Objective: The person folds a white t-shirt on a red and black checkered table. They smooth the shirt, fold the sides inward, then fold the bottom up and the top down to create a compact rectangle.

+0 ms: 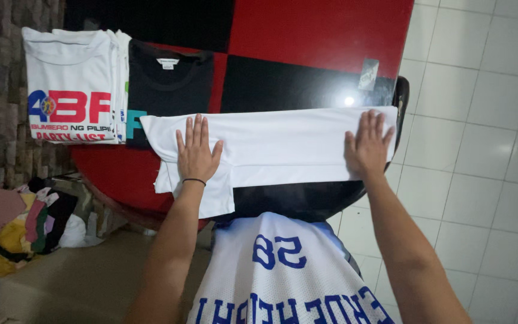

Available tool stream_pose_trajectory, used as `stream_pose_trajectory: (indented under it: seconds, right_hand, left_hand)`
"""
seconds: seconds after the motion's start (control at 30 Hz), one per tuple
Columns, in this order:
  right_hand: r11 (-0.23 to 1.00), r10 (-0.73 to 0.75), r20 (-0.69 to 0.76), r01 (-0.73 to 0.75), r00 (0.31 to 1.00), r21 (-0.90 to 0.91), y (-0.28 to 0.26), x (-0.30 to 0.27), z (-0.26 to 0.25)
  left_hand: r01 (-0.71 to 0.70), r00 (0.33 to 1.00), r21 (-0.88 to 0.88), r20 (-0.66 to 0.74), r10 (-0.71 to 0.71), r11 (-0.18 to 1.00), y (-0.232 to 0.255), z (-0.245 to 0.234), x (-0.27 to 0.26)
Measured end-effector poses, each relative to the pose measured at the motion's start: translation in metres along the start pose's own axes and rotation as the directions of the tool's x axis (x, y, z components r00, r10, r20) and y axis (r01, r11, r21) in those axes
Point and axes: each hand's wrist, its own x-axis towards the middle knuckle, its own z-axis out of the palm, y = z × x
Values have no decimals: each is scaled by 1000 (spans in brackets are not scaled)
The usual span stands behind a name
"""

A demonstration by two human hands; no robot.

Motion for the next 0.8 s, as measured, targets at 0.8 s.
stream_pose_trajectory:
  seconds: [0.8]
  right_hand:
    - [998, 36, -94, -40, 995, -41, 7, -8, 1]
  left_hand:
    - [-193, 975, -77, 96, 200, 978, 122, 14, 20]
